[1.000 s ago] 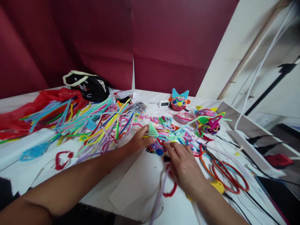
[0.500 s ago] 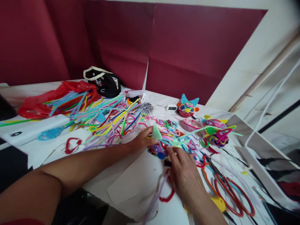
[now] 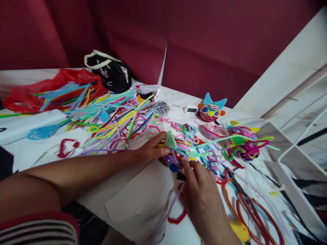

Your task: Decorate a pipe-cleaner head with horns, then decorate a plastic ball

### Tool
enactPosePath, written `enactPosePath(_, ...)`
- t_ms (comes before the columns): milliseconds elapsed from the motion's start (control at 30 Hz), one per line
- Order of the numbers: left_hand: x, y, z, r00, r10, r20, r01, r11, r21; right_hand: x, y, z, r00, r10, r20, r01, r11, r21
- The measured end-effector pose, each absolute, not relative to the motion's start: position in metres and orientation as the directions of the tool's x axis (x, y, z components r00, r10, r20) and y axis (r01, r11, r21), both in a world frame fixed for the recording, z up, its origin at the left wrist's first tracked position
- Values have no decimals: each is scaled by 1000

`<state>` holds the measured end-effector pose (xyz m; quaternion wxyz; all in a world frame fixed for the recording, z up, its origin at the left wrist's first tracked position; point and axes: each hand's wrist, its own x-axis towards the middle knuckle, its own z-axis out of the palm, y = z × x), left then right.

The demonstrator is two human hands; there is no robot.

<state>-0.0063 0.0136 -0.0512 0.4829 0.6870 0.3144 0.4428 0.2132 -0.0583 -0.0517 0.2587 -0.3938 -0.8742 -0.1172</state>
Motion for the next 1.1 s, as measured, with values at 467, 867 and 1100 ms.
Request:
enactPosePath(467,-11,19,-65,397,850,346,153,-433,889,210,-56,-61,-519,640,567,776,631,-3)
enactPosePath(867,-8,15,-44,467,850,244,188,-365,912,216,-55,-57,-576,609,546,738,674,27)
enactPosePath(1100,-9,23,-53,472,839,270,223,-410,884,216,-54,-58,-577,611,542,739,673,29)
